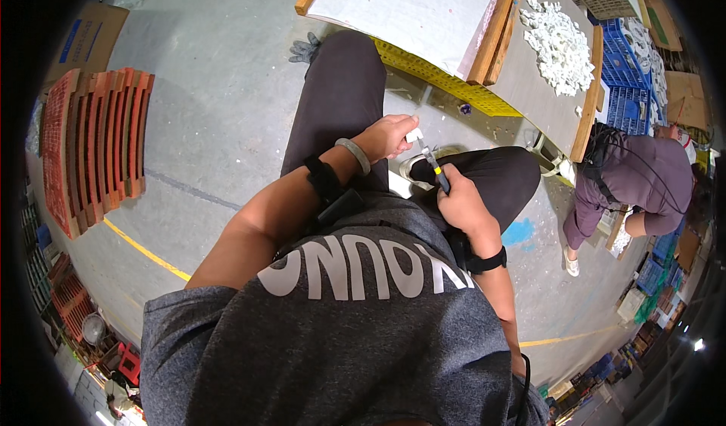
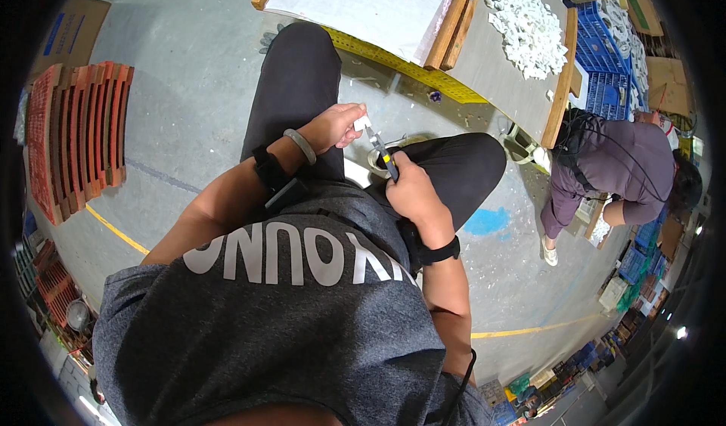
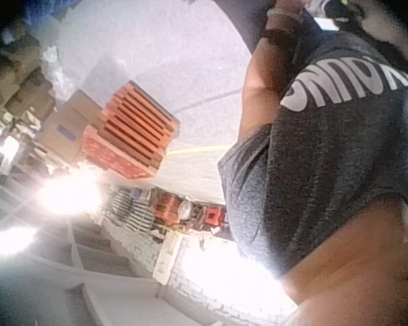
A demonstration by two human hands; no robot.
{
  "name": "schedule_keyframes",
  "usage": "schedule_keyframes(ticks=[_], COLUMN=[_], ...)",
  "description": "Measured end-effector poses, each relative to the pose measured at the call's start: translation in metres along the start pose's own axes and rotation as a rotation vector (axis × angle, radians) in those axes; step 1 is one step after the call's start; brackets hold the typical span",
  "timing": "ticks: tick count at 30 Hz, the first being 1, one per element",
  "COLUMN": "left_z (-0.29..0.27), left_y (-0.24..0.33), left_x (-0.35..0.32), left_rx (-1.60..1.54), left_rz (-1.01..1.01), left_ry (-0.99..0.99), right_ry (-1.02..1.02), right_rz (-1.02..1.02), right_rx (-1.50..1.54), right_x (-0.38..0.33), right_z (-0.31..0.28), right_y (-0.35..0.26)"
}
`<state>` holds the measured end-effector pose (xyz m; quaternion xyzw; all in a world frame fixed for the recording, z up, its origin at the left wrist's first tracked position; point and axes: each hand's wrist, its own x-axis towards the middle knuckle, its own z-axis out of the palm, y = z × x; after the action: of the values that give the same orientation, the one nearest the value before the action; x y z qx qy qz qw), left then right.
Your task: Trim and sort small white plastic components using a hand tool.
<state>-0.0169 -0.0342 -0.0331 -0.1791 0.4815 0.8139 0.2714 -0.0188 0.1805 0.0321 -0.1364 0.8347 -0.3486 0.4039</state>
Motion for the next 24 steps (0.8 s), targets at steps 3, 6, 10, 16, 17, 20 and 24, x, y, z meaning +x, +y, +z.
schedule_keyframes(ticks=[3, 6, 10, 16, 17, 20, 24], left_z=[0.001, 0.004, 0.002, 0.005, 0.005, 0.004, 0.003], left_y=[-0.001, 0.002, 0.001, 0.002, 0.002, 0.004, 0.003], left_x=[0.001, -0.002, -0.002, -0.003, -0.003, -0.002, -0.003], left_rx=[0.087, 0.103, 0.109, 0.061, 0.062, 0.097, 0.029], left_rz=[0.044, 0.068, 0.012, -0.034, -0.035, -0.028, 0.011], left_ry=[0.032, 0.016, -0.052, 0.03, 0.028, 0.081, 0.017], right_ry=[0.278, 0.133, 0.011, 0.134, 0.212, 0.149, 0.08], right_rz=[-0.092, -0.046, 0.051, -0.016, -0.039, 0.004, -0.005], right_rx=[-0.418, -0.189, -0.054, -0.222, -0.375, -0.337, -0.07], right_x=[-0.002, -0.002, -0.004, -0.003, -0.003, 0.0, -0.004], right_z=[0.004, 0.0, -0.007, 0.0, 0.001, 0.0, -0.004], right_y=[-0.003, -0.004, -0.013, -0.013, -0.013, -0.013, -0.011])
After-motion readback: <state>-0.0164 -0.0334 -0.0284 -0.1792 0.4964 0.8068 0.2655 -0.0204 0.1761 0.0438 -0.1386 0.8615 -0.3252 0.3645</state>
